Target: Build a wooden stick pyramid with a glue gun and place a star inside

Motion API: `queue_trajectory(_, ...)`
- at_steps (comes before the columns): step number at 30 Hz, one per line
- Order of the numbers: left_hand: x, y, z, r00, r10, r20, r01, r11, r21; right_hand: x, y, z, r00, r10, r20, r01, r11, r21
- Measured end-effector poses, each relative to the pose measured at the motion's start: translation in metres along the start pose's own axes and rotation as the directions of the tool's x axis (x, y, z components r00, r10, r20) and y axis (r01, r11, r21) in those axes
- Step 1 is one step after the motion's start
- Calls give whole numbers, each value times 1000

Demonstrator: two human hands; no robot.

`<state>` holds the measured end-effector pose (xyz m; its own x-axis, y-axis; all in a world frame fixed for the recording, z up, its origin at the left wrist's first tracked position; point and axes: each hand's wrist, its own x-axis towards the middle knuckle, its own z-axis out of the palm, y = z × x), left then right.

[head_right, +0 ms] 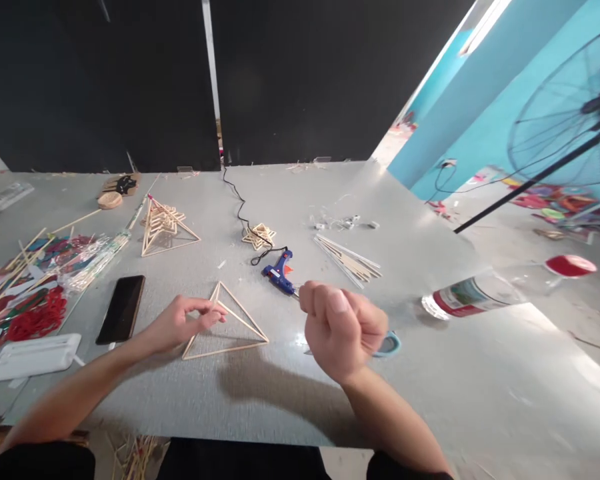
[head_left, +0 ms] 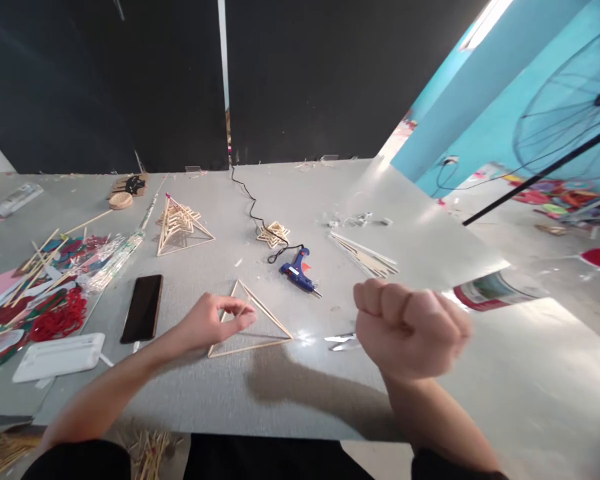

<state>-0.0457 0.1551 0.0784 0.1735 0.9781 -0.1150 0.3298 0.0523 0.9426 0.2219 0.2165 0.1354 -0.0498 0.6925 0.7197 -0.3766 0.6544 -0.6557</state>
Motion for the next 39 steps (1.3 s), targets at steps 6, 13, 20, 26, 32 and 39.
queue_trajectory(6,-17,22,-30,980,129,-151,-27,841,540,-33,5,-47,968,119,222,-43,947,-320)
queue_trajectory(13,-35,24,-14,988,-50,-149,147,633,760,-95,59,-76,780,478,403,-87,722,-687)
queue_trajectory(20,-46,1,8,998,-38,-49,59,846,529,-111,89,-60,668,535,517,-21,708,-706)
queue_trajectory(26,-55,34,19,987,-22,-159,73,944,322,-78,67,-54,696,476,537,-10,755,-656)
queue_trajectory(32,-40,96,-4,983,66,-171,-40,988,149,-26,38,-45,716,443,539,-18,783,-621)
queue_trajectory(39,-13,136,-58,963,194,-188,-141,955,261,15,23,-31,715,435,547,3,781,-625)
